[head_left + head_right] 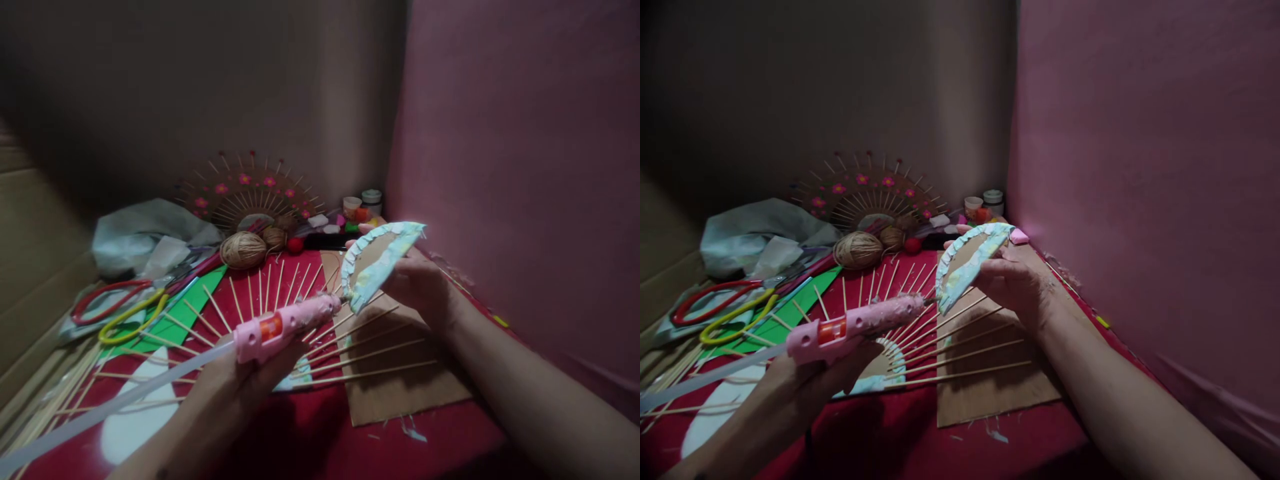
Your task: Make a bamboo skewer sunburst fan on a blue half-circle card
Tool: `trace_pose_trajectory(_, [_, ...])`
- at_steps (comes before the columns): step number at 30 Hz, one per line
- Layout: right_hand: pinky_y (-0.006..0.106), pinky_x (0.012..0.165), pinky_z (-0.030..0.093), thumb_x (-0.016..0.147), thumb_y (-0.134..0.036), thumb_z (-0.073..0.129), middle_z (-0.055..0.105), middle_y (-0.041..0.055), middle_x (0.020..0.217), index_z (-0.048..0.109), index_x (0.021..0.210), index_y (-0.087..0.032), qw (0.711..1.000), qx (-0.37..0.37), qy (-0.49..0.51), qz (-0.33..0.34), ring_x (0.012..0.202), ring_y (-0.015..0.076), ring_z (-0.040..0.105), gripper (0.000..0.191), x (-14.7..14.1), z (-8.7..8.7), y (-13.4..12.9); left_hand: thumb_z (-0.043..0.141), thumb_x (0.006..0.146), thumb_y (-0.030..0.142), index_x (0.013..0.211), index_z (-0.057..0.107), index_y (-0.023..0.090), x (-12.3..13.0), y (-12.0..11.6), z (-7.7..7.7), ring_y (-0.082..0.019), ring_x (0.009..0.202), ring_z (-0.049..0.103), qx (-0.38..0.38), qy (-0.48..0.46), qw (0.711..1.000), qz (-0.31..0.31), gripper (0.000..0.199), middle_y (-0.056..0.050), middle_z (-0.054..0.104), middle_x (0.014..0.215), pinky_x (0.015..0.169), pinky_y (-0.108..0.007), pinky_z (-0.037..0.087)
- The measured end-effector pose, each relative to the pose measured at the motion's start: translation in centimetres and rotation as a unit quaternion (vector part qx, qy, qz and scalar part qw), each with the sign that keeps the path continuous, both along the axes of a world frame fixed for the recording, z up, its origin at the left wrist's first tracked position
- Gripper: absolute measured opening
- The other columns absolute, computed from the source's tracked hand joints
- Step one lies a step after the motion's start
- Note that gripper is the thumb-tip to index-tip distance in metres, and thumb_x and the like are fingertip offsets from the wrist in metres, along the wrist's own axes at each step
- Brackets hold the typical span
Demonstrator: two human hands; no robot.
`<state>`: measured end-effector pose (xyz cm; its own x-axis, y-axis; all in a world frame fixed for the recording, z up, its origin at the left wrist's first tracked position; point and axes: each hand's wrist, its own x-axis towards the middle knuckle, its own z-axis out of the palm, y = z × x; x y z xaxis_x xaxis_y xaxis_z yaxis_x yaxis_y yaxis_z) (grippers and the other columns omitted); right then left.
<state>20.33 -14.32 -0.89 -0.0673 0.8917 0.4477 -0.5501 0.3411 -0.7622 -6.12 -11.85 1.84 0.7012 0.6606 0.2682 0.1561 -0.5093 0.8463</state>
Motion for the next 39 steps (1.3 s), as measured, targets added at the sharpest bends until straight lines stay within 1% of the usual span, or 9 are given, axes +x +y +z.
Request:
trace_pose_trajectory(2, [0.042, 0.094, 0.048, 0.075, -0.014, 0.054, 0.064, 0.0047, 0.12, 0.05, 0.13, -0.024, 1.0, -0.005, -0.005, -0.006, 0.109, 0.0218, 0.059, 0.056, 0.0, 0.1, -0.1, 0.058, 0.085, 0.039, 0.118, 0.067, 0.029, 0.1, -0.1, 0.0, -0.026, 0.111, 0.062, -0.006, -0.004, 1.0, 0.004, 0.036, -0.002, 0.065, 0.125, 0.09, -0.029, 0.055])
trace_pose_trajectory(6, [0.042, 0.096, 0.048, 0.074, -0.014, 0.054, 0.065, 0.0036, 0.119, 0.05, 0.131, -0.026, 0.999, -0.026, -0.017, -0.022, 0.109, 0.0214, 0.059, 0.058, 0.0, 0.2, -0.2, 0.062, 0.081, 0.042, 0.116, 0.068, 0.029, 0.1, -0.5, 0.2, -0.027, 0.121, 0.055, -0.004, 0.022, 0.999, 0.038, 0.037, -0.001, 0.062, 0.128, 0.103, -0.032, 0.045])
trace_pose_trajectory(12, [0.043, 0.093, 0.048, 0.074, -0.015, 0.055, 0.063, 0.0052, 0.12, 0.048, 0.132, -0.025, 1.0, -0.019, -0.009, -0.018, 0.108, 0.0223, 0.059, 0.059, 0.1, -0.1, -0.1, 0.06, 0.083, 0.042, 0.112, 0.07, 0.029, 0.4, -1.0, 0.5, -0.026, 0.115, 0.06, -0.044, 0.003, 0.998, 0.038, 0.033, 0.001, 0.065, 0.123, 0.102, -0.032, 0.046])
trace_pose_trajectory(15, [0.044, 0.093, 0.048, 0.076, -0.014, 0.053, 0.064, 0.0055, 0.12, 0.05, 0.129, -0.025, 1.0, -0.013, -0.006, -0.008, 0.109, 0.0232, 0.059, 0.055, 0.1, 0.0, -0.1, 0.061, 0.083, 0.04, 0.113, 0.07, 0.029, 0.3, -0.9, 0.7, -0.026, 0.118, 0.058, -0.039, 0.016, 0.998, 0.041, 0.033, 0.001, 0.065, 0.124, 0.104, -0.032, 0.044])
trace_pose_trajectory(21, [0.044, 0.091, 0.049, 0.074, -0.017, 0.057, 0.063, 0.0056, 0.122, 0.053, 0.124, -0.025, 1.0, -0.02, -0.015, -0.013, 0.107, 0.0228, 0.06, 0.05, 0.0, 0.0, -0.2, 0.06, 0.084, 0.038, 0.121, 0.064, 0.031, -0.3, -0.4, 0.5, -0.025, 0.123, 0.054, -0.021, 0.062, 0.998, -0.001, 0.038, 0.001, 0.062, 0.129, 0.105, -0.032, 0.043])
trace_pose_trajectory(27, [0.043, 0.092, 0.049, 0.076, -0.017, 0.057, 0.064, 0.0054, 0.119, 0.055, 0.121, -0.025, 1.0, -0.011, -0.009, -0.013, 0.107, 0.0219, 0.06, 0.046, -0.1, 0.0, 0.0, 0.061, 0.082, 0.044, 0.118, 0.067, 0.029, 0.3, -1.1, 1.0, -0.028, 0.114, 0.06, -0.047, 0.033, 0.996, 0.062, 0.04, -0.001, 0.066, 0.122, 0.103, -0.035, 0.046])
trace_pose_trajectory(30, [0.044, 0.09, 0.05, 0.076, -0.017, 0.057, 0.064, 0.0055, 0.12, 0.052, 0.126, -0.025, 1.0, -0.018, -0.006, -0.005, 0.107, 0.0227, 0.06, 0.051, -0.2, 0.1, -0.1, 0.06, 0.081, 0.047, 0.119, 0.066, 0.029, 0.2, -1.2, 1.2, -0.029, 0.11, 0.062, -0.058, 0.041, 0.995, 0.068, 0.042, -0.001, 0.069, 0.116, 0.101, -0.038, 0.047])
trace_pose_trajectory(36, [0.042, 0.09, 0.05, 0.075, -0.017, 0.06, 0.065, 0.0054, 0.119, 0.048, 0.131, -0.026, 1.0, -0.025, 0.005, 0.005, 0.106, 0.0222, 0.06, 0.058, -0.4, 0.3, -0.3, 0.059, 0.084, 0.044, 0.129, 0.057, 0.033, -0.9, -0.4, 0.5, -0.026, 0.127, 0.05, -0.067, 0.099, 0.993, 0.021, 0.047, 0.002, 0.055, 0.137, 0.107, -0.033, 0.04])
trace_pose_trajectory(39, [0.042, 0.089, 0.051, 0.073, -0.017, 0.061, 0.065, 0.0054, 0.118, 0.048, 0.131, -0.027, 0.999, -0.032, 0.003, -0.001, 0.106, 0.0224, 0.06, 0.06, -0.5, 0.3, -0.3, 0.059, 0.084, 0.044, 0.131, 0.055, 0.034, -0.9, -0.2, 0.2, -0.025, 0.131, 0.045, -0.059, 0.114, 0.992, 0.015, 0.048, 0.003, 0.052, 0.139, 0.111, -0.033, 0.034])
